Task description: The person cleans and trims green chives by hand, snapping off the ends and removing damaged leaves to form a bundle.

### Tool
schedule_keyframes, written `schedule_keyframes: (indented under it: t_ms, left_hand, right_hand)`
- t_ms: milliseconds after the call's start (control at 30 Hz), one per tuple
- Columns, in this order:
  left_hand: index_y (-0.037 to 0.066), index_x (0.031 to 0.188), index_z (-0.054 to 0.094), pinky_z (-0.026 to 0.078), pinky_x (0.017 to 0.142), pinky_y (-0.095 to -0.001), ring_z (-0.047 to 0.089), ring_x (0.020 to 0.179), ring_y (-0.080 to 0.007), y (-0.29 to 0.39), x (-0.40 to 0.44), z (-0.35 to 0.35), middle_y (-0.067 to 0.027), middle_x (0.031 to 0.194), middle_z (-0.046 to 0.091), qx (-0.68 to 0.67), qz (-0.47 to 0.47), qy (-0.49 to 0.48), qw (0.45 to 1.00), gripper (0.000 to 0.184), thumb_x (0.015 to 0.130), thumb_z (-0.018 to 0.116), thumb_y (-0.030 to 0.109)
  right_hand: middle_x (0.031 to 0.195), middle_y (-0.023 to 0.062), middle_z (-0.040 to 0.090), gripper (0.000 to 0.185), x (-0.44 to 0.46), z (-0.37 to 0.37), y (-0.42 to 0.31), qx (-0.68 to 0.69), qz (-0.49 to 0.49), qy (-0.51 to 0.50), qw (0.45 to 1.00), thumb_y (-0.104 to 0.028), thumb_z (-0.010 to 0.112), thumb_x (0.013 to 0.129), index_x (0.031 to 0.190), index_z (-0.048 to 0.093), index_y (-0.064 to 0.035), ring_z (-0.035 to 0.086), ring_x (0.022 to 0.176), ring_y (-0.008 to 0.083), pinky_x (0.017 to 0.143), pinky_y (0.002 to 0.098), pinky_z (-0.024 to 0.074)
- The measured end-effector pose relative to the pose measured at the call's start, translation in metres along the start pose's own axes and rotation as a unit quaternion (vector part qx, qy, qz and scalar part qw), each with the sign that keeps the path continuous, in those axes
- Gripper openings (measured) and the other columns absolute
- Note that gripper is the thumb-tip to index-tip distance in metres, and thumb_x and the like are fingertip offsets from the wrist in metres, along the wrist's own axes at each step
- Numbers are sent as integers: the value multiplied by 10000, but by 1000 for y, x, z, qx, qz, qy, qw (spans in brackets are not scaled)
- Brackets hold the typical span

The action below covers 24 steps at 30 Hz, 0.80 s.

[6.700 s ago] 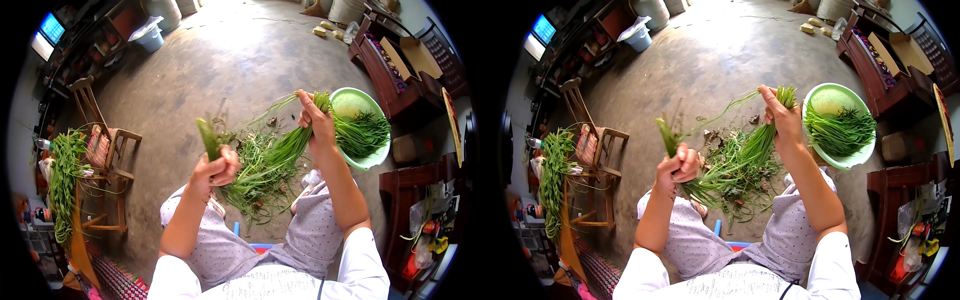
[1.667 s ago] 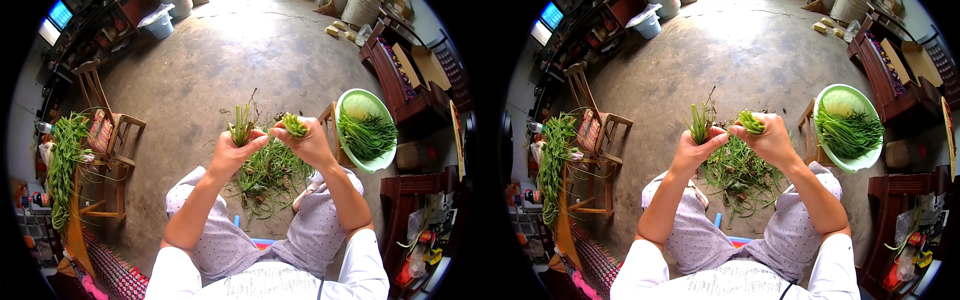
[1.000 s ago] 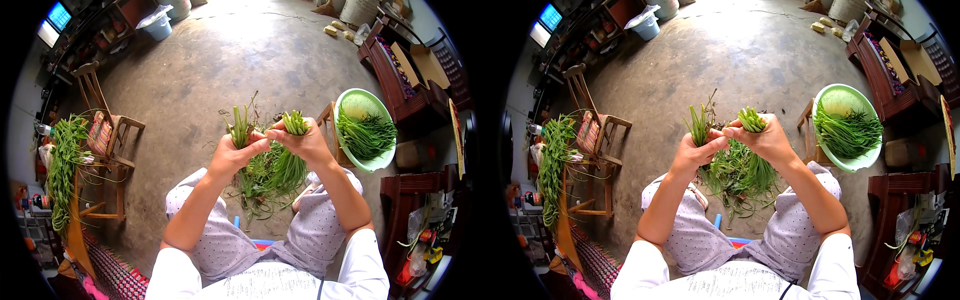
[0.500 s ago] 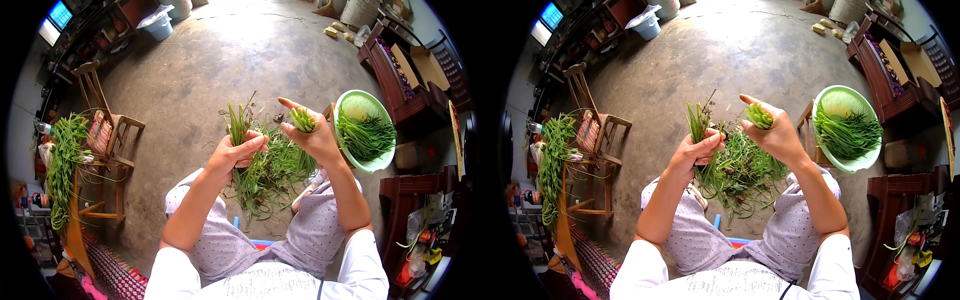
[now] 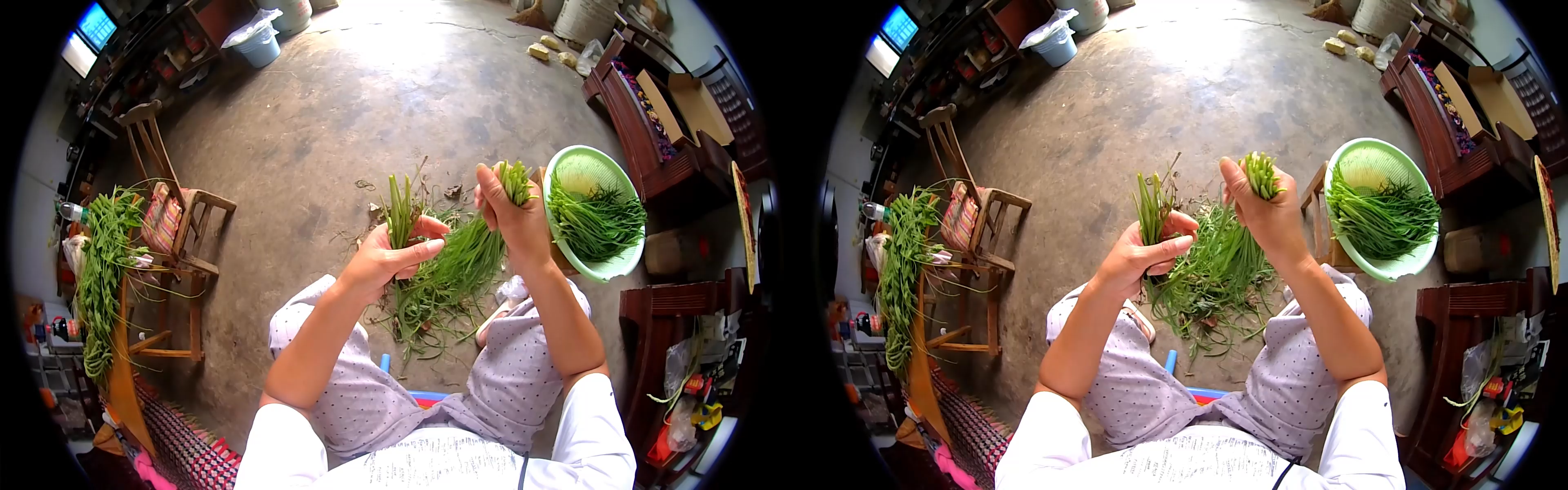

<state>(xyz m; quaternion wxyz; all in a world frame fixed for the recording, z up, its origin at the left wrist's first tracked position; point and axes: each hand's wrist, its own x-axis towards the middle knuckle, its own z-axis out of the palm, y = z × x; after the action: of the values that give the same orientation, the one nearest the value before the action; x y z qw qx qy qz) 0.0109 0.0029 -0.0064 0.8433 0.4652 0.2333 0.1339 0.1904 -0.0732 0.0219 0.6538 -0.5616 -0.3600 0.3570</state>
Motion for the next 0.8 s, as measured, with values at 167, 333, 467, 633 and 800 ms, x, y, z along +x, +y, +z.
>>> schedule_keyframes:
  t_ms: [167, 333, 467, 633, 800]
  left_hand:
    - [42, 1050, 580, 240, 435, -167, 336, 511, 10, -4, 1, 4, 76, 726, 482, 33, 10, 5, 999, 225, 851, 630, 133]
    - [48, 1032, 600, 288, 447, -188, 386, 535, 2, -10, 3, 6, 73, 720, 502, 129, 26, 17, 991, 229, 860, 634, 195]
    - [61, 1052, 598, 311, 460, -184, 397, 566, 10, -14, 5, 11, 62, 765, 527, 167, 88, -16, 982, 255, 883, 602, 253]
    - [66, 1030, 565, 346, 463, -195, 391, 550, -21, -11, 5, 8, -2, 767, 551, 40, 45, 50, 997, 317, 945, 457, 351]
    - [63, 981, 568, 389, 486, -195, 440, 551, -47, -12, 9, 10, -18, 768, 568, -5, 63, 82, 995, 307, 949, 446, 343]
  right_hand:
    - [629, -46, 522, 210, -1, 2, 7, 10, 11, -44, 999, -191, 650, 848, 717, 534, -74, 425, 525, 6, 459, 177, 336]
    - [728, -21, 588, 220, -6, 12, 4, -41, -9, -90, 995, -167, 713, 791, 895, 608, -3, 510, 654, 23, 563, 171, 416]
    - [723, 11, 612, 204, -8, 14, 13, 1, 35, -95, 995, -164, 690, 810, 865, 628, 23, 554, 634, 57, 550, 213, 465]
    - [743, 20, 619, 206, -7, 15, 13, 43, 59, -64, 995, -153, 683, 815, 863, 628, 39, 574, 662, 67, 581, 212, 477]
    - [731, 2, 608, 176, -6, 11, 13, 38, 42, -68, 996, -141, 679, 818, 861, 636, 24, 552, 634, 47, 543, 197, 447]
